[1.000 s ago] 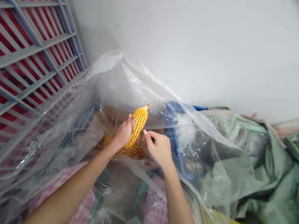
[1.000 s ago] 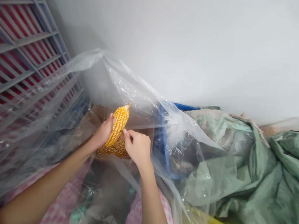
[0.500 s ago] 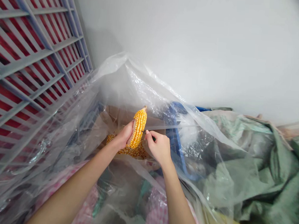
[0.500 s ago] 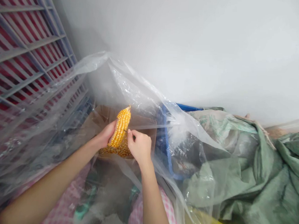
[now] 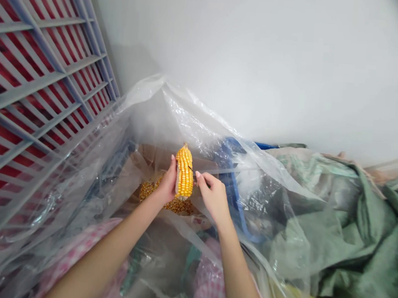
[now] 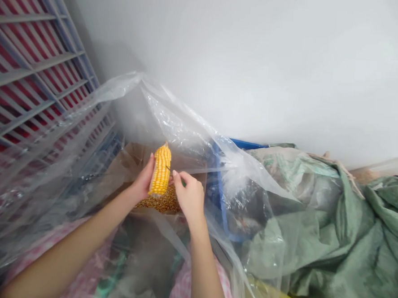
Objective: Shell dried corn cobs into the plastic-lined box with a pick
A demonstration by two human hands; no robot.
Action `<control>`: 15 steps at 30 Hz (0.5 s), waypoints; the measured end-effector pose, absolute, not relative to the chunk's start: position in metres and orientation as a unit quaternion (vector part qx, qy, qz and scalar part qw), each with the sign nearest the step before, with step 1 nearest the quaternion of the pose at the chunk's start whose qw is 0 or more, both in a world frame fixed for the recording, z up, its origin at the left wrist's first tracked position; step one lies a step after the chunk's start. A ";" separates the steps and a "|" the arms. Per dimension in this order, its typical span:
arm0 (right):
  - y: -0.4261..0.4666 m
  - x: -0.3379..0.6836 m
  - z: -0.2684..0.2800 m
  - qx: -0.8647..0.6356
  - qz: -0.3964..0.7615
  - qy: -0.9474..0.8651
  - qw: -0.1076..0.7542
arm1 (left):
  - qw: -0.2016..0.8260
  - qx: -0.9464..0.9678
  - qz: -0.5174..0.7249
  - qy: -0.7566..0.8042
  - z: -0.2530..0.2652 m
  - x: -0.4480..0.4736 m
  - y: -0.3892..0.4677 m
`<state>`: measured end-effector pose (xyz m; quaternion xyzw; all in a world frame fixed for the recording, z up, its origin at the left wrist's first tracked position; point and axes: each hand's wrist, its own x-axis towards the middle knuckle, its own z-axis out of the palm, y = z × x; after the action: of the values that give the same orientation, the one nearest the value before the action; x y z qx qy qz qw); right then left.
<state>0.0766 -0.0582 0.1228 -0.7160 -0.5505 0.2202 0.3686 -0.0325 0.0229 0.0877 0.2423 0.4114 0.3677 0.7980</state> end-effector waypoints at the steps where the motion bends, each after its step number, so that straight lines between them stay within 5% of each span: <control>1: -0.058 0.073 0.122 -0.709 0.228 -0.550 0.377 | 0.800 0.240 0.376 0.401 0.088 -0.030 0.021; 7: -0.060 0.076 0.130 -0.674 0.245 -0.559 0.416 | 0.832 0.217 0.391 0.327 0.100 -0.037 0.021; 15: -0.069 0.074 0.141 -0.662 0.276 -0.625 0.310 | 0.786 0.216 0.491 0.307 0.124 -0.049 0.026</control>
<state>0.0742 -0.0689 0.1409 -0.6616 -0.6249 0.2758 0.3095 -0.0490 0.0263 0.1237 0.2160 0.3071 0.4912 0.7860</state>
